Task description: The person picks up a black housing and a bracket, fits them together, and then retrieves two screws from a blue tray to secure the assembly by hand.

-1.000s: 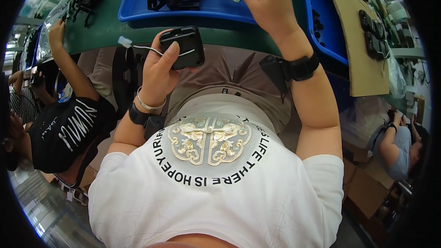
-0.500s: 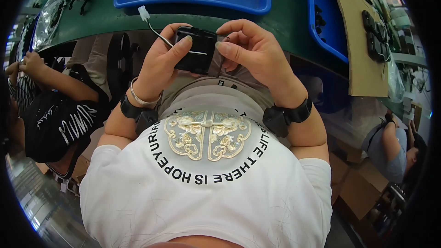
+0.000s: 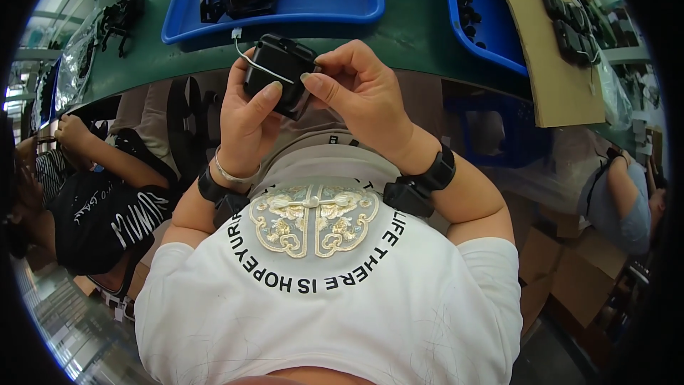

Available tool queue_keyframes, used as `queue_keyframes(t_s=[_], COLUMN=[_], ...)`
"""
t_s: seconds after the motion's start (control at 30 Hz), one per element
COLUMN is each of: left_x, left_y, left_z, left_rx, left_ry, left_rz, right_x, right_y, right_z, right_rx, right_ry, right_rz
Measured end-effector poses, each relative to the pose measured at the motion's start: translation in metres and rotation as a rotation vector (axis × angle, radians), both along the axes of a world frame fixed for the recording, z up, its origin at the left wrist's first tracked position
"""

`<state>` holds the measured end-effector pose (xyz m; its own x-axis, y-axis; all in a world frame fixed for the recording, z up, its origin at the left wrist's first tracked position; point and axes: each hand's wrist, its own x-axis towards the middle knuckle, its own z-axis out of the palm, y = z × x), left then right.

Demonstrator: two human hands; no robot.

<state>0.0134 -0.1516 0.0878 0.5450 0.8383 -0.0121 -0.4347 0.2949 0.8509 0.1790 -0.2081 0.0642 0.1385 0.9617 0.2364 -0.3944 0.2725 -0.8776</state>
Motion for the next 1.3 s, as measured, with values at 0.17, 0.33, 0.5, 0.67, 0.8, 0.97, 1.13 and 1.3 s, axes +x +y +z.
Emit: queue_keyframes(t_s=[0.17,0.33,0.5,0.67,0.8,0.97,1.13,1.3], left_x=[0.007,0.014,0.010,0.003,0.003,0.009,0.004,-0.005], left_y=[-0.002,-0.003,0.000,0.003,0.006,-0.002,0.002,0.008], left_z=[0.008,0.011,0.012,0.009,0.005,0.008,0.009,0.001], left_rx=[-0.008,0.050,0.094,0.037,-0.061,-0.064,-0.115,-0.114], left_ry=[0.021,0.086,0.120,0.085,0.040,0.092,0.064,-0.023], left_rz=[0.026,0.102,0.035,-0.109,-0.324,-0.333,-0.395,-0.457], right_x=[-0.005,-0.011,0.036,0.147,0.194,0.217,0.231,0.199], right_y=[-0.002,-0.001,-0.010,-0.016,-0.003,0.030,0.033,-0.012], right_z=[-0.001,-0.007,0.013,0.033,0.025,0.004,-0.004,0.054], right_rx=[-0.005,0.000,0.084,-0.010,-0.151,-0.127,-0.145,-0.282], right_ry=[0.039,0.058,-0.575,-1.161,-1.534,-1.812,-1.828,-1.561], right_rz=[-0.023,-0.053,-0.107,-0.725,-0.682,-0.513,-0.454,-0.638])
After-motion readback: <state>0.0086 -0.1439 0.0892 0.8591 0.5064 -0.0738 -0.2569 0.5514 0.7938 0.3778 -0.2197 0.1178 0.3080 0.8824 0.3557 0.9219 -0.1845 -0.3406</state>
